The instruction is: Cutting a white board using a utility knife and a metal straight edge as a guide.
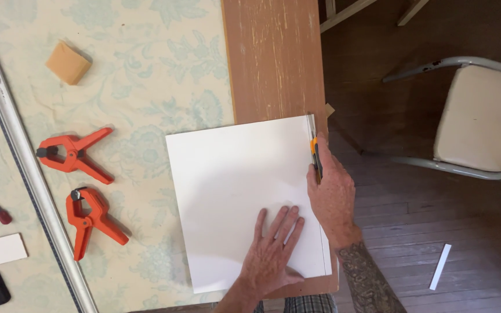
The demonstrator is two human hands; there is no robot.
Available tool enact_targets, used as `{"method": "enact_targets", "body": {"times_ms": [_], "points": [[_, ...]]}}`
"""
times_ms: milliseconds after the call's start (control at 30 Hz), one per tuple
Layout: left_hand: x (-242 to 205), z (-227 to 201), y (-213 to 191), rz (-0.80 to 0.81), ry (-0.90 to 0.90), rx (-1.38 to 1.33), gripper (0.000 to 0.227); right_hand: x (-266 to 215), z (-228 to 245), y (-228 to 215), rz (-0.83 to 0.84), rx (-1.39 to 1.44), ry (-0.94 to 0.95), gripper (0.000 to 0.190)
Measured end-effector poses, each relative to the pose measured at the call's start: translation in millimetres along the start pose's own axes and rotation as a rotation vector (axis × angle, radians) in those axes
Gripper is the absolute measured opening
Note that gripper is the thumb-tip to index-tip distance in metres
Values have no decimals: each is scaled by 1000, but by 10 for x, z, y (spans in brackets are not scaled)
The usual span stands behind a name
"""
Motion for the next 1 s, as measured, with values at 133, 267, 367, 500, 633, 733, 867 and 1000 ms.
{"method": "enact_targets", "body": {"times_ms": [133,267,367,500,633,733,867,1000], "points": [[-73,-96,20,2,113,-105,133,6,-22,34,-22,-37,-13,64],[-176,-150,123,1,196,-197,118,5,-13,43,-28,-54,-16,65],[-217,-165,184,-7,192,-137,114,-29,17,29,-14,-57,-3,66],[-249,-185,272,9,188,-51,114,-75,31,59,-7,-69,6,65],[-269,-179,270,-24,204,-50,111,-112,8,97,-48,-90,-35,64],[-286,-162,191,-70,232,-155,96,-124,51,96,-23,-91,-18,66],[-313,-160,237,-63,220,-196,98,-123,78,96,-51,-100,-59,67],[-364,-130,245,-108,138,-182,96,-121,51,95,-70,-97,-84,65]]}}
Point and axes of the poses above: each hand's wrist, its own x-axis towards the middle knuckle, its own y-axis out of the palm, z = x × y, the point moved 9 cm from there along x, towards the middle knuckle, and after that the axes turned 14 degrees about z, right-handed, at the moved point
